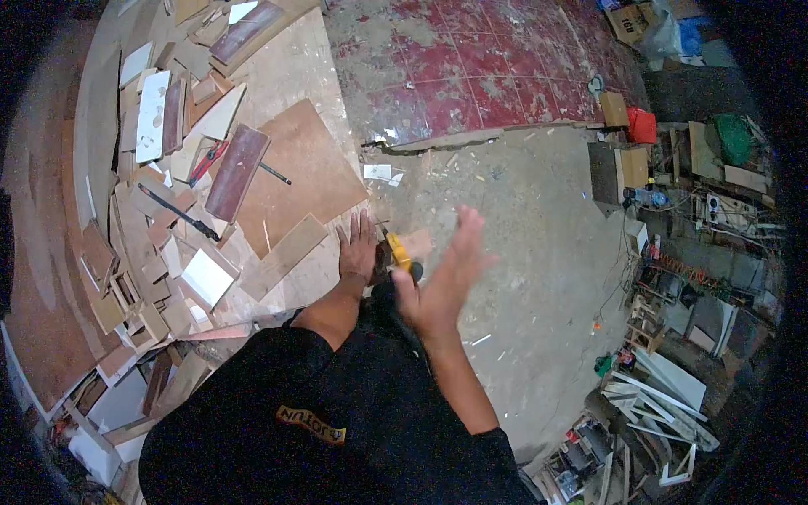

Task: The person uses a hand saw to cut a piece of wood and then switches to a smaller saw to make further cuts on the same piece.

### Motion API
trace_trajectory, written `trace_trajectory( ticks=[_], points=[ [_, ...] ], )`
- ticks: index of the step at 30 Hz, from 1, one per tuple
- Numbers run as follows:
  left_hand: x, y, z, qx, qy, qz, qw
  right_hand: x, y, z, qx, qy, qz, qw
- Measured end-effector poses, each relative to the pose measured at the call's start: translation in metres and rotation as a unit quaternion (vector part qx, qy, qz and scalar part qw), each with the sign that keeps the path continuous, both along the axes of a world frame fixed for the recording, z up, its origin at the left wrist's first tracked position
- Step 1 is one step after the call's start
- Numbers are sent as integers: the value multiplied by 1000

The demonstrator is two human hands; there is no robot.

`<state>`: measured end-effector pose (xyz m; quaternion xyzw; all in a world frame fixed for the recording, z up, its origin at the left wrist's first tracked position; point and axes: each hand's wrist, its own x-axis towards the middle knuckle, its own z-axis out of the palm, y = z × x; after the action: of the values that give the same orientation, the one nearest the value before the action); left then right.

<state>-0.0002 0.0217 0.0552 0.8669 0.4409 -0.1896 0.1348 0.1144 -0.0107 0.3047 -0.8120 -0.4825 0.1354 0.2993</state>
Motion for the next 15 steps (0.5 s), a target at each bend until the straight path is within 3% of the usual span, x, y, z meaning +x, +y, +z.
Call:
trace_trajectory(
  ticks=[1,4,5,10,12,13,14,15],
  points=[
    [-2,-3,3,-34,-14,13,999,-2,-1,29,31,-15,4,999],
    [-3,-7,-10,21,2,-9,1000,-7,-6,-40,51,-74,-20,996],
    [-3,-5,0,-7,-17,3,1000,-7,-5,-79,-147,-45,36,987],
    [-4,-8,-24,108,28,-44,993,-18,11,-32,-128,12,37,991],
    [-2,-8,-3,6,-29,21,999,-17,3,9,-15,-63,37,997],
    [-3,-9,-14,7,-28,21,999,-18,5,32,4,-75,26,997],
    [-5,-13,-33,51,0,-4,999,-20,8,14,5,-74,25,997],
    [-6,-14,-38,93,27,-30,995,-23,14,-22,-136,-120,26,983]
  ],
)
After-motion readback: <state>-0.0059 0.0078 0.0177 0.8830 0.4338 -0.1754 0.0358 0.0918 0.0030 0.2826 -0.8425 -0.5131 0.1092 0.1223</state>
